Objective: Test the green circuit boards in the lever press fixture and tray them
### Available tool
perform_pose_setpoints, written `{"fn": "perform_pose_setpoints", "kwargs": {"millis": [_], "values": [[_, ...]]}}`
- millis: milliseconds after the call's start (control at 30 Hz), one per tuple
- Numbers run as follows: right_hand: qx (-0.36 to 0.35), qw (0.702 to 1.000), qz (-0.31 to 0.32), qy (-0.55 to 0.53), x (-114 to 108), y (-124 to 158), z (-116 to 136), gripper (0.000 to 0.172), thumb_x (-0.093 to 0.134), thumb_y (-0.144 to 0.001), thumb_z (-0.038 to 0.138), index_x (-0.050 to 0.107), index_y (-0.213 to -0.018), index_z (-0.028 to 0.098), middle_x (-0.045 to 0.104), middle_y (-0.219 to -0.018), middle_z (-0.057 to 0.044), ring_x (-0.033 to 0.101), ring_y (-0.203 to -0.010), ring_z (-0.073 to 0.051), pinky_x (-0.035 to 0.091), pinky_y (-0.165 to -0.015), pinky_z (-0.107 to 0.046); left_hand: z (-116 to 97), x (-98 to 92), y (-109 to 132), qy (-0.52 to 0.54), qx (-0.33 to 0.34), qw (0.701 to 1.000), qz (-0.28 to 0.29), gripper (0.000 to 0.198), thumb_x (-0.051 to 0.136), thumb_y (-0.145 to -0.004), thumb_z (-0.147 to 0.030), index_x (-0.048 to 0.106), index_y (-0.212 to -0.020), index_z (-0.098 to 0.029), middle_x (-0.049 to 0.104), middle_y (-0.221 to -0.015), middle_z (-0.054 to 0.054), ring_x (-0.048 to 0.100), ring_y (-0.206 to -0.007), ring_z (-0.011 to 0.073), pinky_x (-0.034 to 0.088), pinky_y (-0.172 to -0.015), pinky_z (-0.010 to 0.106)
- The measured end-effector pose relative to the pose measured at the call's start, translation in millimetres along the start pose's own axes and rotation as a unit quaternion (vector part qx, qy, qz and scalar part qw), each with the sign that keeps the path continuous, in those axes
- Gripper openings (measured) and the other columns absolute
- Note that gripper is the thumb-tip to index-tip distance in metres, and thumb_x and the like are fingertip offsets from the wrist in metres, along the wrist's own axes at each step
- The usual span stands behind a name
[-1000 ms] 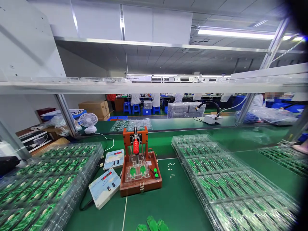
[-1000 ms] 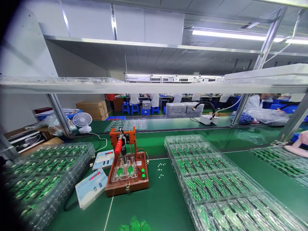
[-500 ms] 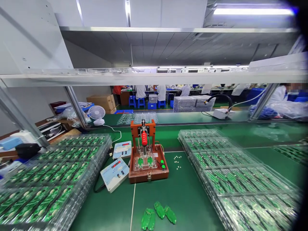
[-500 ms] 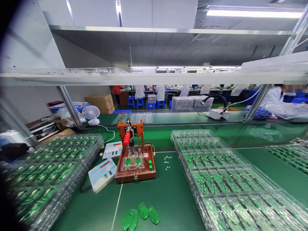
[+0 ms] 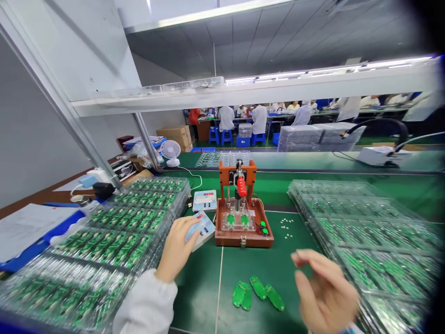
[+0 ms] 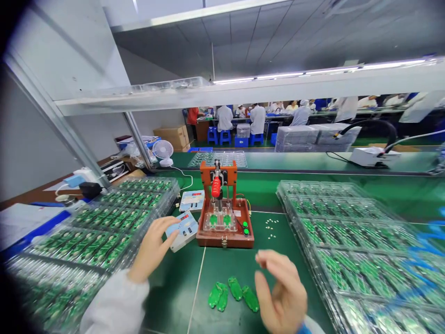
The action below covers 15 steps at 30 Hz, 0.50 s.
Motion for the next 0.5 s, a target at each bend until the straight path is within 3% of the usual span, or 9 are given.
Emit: {"fn": "perform_pose_setpoints", "kwargs": {"millis": [100, 233, 367, 500], "values": [[-0.002, 0.999, 0.017, 0.028, 22, -20, -29, 0.027, 0.071, -0.090, 0.033, 0.064, -0.113, 0.022, 0.066, -0.111, -0.012, 0.066, -0.090, -0.023, 0.054, -0.078, -0.041, 49, 28.7, -30, -0.094, -0.111, 0.964, 0.221, 0.052, 0.063, -0.089, -0.035, 0.060, -0.138, -0.020, 0.052, -0.149, 0.011, 0.044, -0.141, 0.0315, 0.039, -0.120, 0.046], [0.055, 0.998, -0.011, 0.017, 31, -30, -78, 0.042, 0.069, -0.089, 0.039, 0.054, -0.125, 0.022, 0.064, -0.117, -0.012, 0.066, -0.095, -0.022, 0.051, -0.080, -0.040, 74, 56.4, -65, -0.165, -0.120, 0.886, 0.416, 0.106, 0.078, -0.072, -0.056, 0.030, -0.160, -0.022, 0.012, -0.170, 0.012, 0.006, -0.157, 0.0383, 0.018, -0.127, 0.053], [0.177, 0.984, -0.016, -0.018, 26, -21, -109, 0.054, 0.072, -0.086, 0.048, 0.050, -0.129, 0.022, 0.063, -0.120, -0.012, 0.063, -0.102, -0.023, 0.050, -0.085, -0.040, 85, 73.3, -94, -0.187, -0.104, 0.843, 0.493, 0.139, 0.084, -0.052, -0.071, 0.016, -0.164, -0.022, -0.004, -0.170, 0.014, -0.008, -0.155, 0.0459, 0.013, -0.125, 0.061], [0.201, 0.979, 0.000, -0.027, 26, -18, -109, 0.054, 0.072, -0.084, 0.051, 0.053, -0.126, 0.022, 0.063, -0.120, -0.012, 0.063, -0.103, -0.024, 0.049, -0.086, -0.041, 98, 81.7, -105, -0.196, -0.096, 0.824, 0.523, 0.150, 0.085, -0.039, -0.077, 0.020, -0.164, -0.024, -0.003, -0.170, 0.014, -0.008, -0.153, 0.0493, 0.015, -0.121, 0.069]]}}
Point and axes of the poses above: each hand's wrist, its own y-axis away from the middle knuckle, its own x-axis out of the palm, z = x × y, the point moved 4 cm from there along -y, towards the middle knuckle
